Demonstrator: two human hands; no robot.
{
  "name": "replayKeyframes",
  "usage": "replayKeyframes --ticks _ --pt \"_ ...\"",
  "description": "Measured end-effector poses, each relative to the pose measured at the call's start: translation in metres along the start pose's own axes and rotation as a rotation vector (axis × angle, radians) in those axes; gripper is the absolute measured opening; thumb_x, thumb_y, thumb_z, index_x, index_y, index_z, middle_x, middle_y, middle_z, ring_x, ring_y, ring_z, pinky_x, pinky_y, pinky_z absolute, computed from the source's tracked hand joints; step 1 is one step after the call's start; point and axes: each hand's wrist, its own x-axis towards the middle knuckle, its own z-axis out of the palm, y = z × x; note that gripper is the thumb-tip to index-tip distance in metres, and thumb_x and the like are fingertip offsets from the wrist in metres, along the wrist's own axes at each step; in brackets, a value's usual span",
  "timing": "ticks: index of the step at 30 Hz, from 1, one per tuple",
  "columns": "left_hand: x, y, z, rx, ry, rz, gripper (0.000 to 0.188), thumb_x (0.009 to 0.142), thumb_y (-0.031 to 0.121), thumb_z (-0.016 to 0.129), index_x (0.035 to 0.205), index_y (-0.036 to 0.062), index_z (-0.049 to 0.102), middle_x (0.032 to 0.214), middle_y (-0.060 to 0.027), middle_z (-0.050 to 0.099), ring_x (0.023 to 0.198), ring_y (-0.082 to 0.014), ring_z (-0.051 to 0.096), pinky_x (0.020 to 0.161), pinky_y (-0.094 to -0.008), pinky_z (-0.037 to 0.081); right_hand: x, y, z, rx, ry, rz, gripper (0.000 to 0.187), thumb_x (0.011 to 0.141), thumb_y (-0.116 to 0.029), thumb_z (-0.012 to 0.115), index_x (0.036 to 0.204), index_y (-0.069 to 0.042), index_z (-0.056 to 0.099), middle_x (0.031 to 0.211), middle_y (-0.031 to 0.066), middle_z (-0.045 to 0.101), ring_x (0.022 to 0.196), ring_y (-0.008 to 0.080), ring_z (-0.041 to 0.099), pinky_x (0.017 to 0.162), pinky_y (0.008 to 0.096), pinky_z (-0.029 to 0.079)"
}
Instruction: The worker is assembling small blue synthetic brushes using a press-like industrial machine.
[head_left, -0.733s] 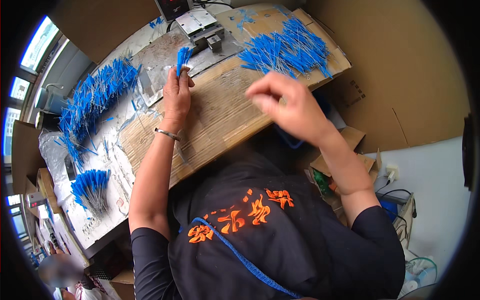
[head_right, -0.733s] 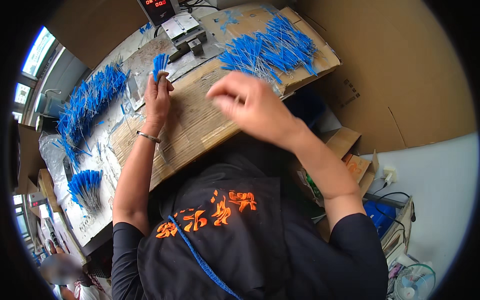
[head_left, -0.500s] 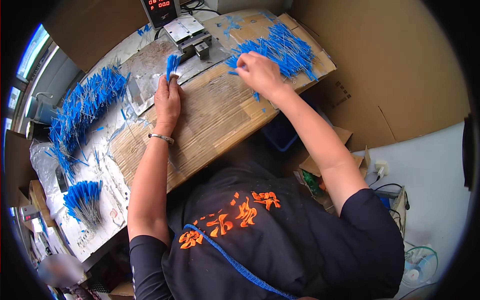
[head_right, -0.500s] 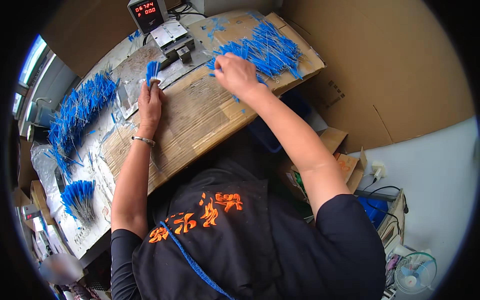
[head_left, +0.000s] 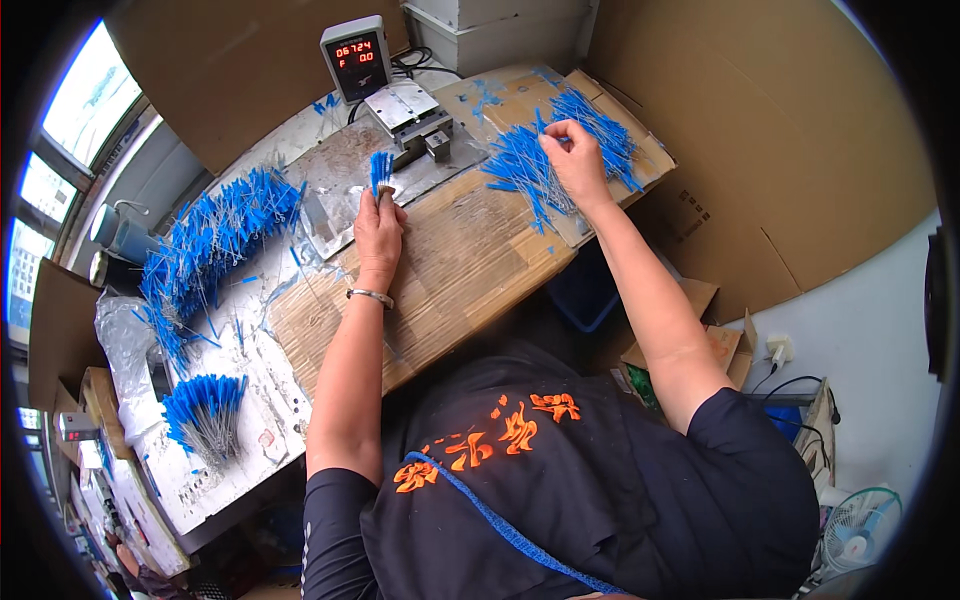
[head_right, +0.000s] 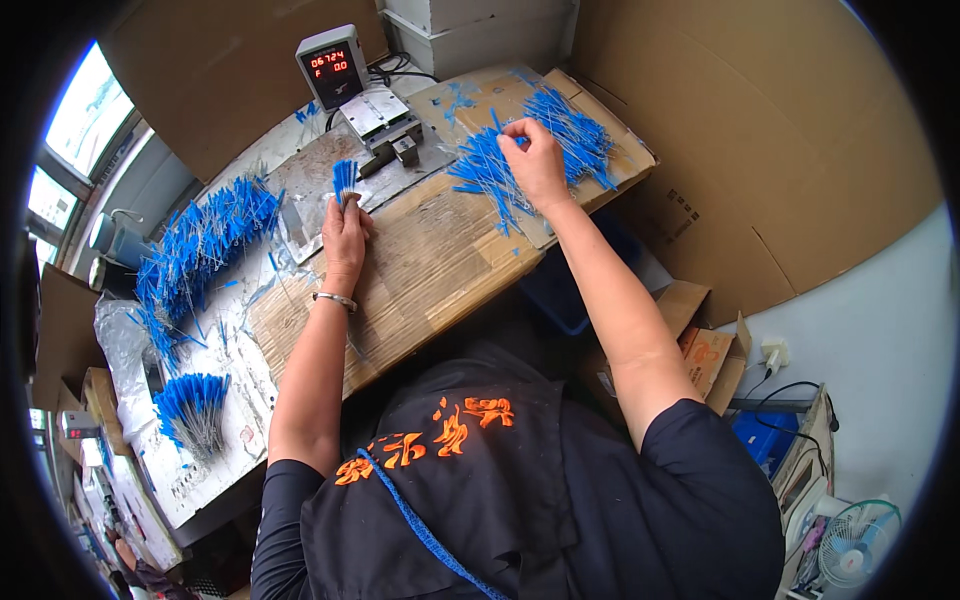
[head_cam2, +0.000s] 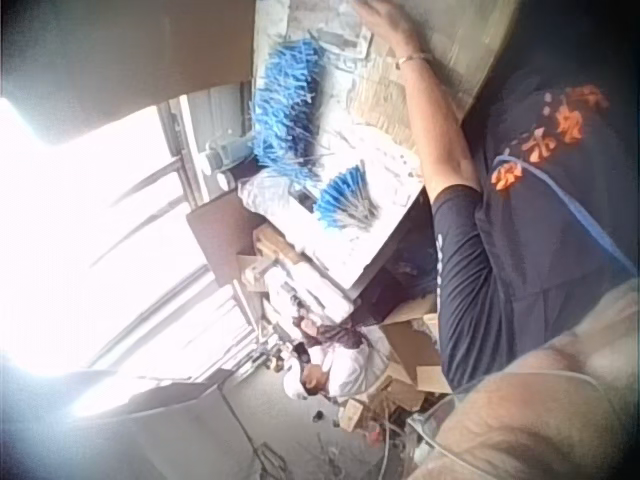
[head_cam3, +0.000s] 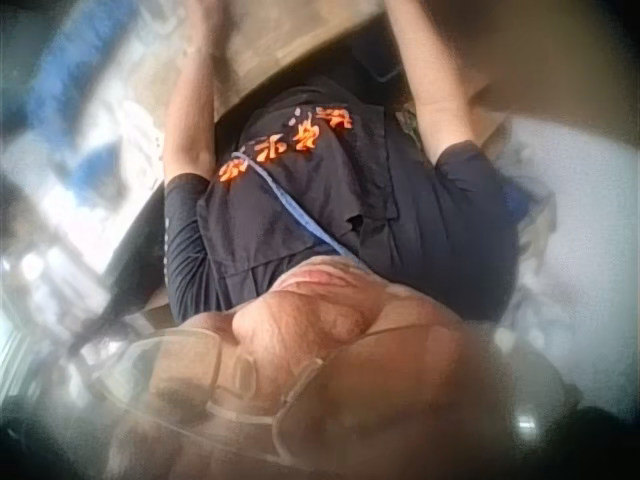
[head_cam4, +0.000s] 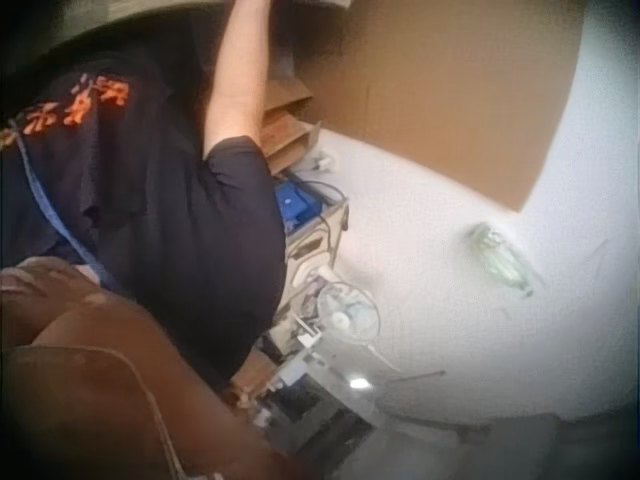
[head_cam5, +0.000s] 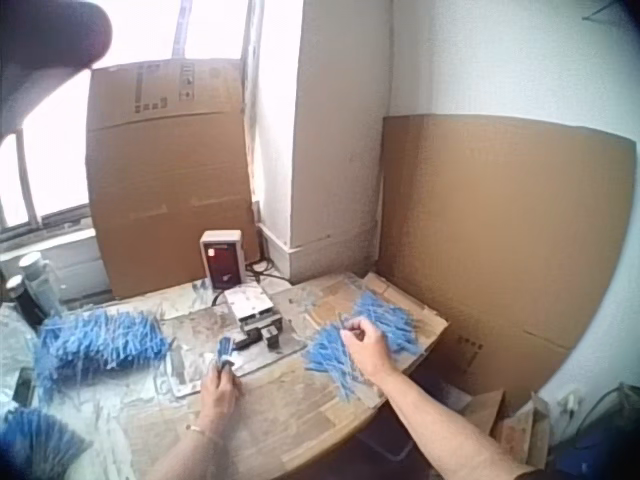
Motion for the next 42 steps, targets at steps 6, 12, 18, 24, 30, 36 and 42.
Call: replayKeyframes --ticks 6,12,18,24,30,36,42 --pt "0.001 0.000 -0.003 0.136 0.014 0.058 0.016 0.096 0.020 0.049 0.095 0.0069 0.057 0.061 -0.0035 0.058 0.056 -0.0144 0.056 0.055 -0.0301 0.043 -0.042 -0.031 0.071 -0.002 -0.385 -0.004 0.012 0.080 -0.019 0.067 0.085 -0.009 0.065 0.066 0.0062 0.063 0.060 0.0177 0.062 0.056 0.0301 0.048" --pt "0.028 0.006 0.003 0.103 0.130 0.152 0.014 0.097 0.020 0.049 0.097 0.0080 0.057 0.061 -0.0029 0.057 0.056 -0.0117 0.053 0.054 -0.0293 0.042 -0.039 -0.004 0.130 -0.056 -0.288 0.050 0.014 0.079 -0.018 0.069 0.085 -0.005 0.067 0.069 0.0083 0.066 0.063 0.0202 0.064 0.060 0.0323 0.049" --pt "0.031 -0.007 0.004 0.273 0.164 0.100 0.016 0.097 0.024 0.049 0.097 0.0116 0.058 0.062 -0.0035 0.059 0.056 -0.0171 0.058 0.055 -0.0329 0.044 -0.020 0.004 0.143 -0.087 -0.265 0.144 0.013 0.079 -0.022 0.066 0.079 -0.009 0.066 0.074 0.0100 0.068 0.073 0.0289 0.066 0.064 0.0387 0.051" --pt "0.033 -0.007 0.004 0.258 0.165 0.094 0.015 0.097 0.023 0.049 0.096 0.0113 0.058 0.062 -0.0040 0.059 0.057 -0.0177 0.059 0.055 -0.0336 0.044 -0.013 0.004 0.146 -0.074 -0.258 0.141 0.014 0.079 -0.020 0.067 0.079 -0.006 0.066 0.073 0.0109 0.068 0.070 0.0269 0.066 0.063 0.0370 0.050" --pt "0.032 -0.005 0.004 0.310 0.164 0.128 0.015 0.096 0.022 0.048 0.096 0.0111 0.058 0.063 -0.0041 0.060 0.058 -0.0198 0.060 0.056 -0.0342 0.045 -0.012 0.002 0.145 -0.076 -0.249 0.129 0.015 0.079 -0.018 0.068 0.081 -0.004 0.066 0.072 0.0115 0.067 0.068 0.0255 0.066 0.063 0.0356 0.050" --pt "0.031 -0.004 0.008 0.397 0.173 0.108 0.016 0.097 0.024 0.048 0.096 0.0106 0.057 0.072 -0.0050 0.065 0.067 -0.0241 0.064 0.060 -0.0366 0.047 -0.014 0.002 0.145 -0.077 -0.243 0.143 0.014 0.079 -0.018 0.068 0.081 -0.004 0.066 0.073 0.0113 0.068 0.069 0.0259 0.066 0.063 0.0359 0.050" --pt "0.038 0.002 0.014 0.642 0.171 0.077 0.020 0.096 0.029 0.046 0.100 0.0127 0.056 0.075 -0.0086 0.066 0.074 -0.0329 0.064 0.066 -0.0455 0.047 -0.019 -0.001 0.138 -0.099 -0.235 0.114 0.016 0.080 -0.019 0.068 0.086 -0.004 0.065 0.078 0.0124 0.068 0.073 0.0259 0.067 0.065 0.0346 0.051"
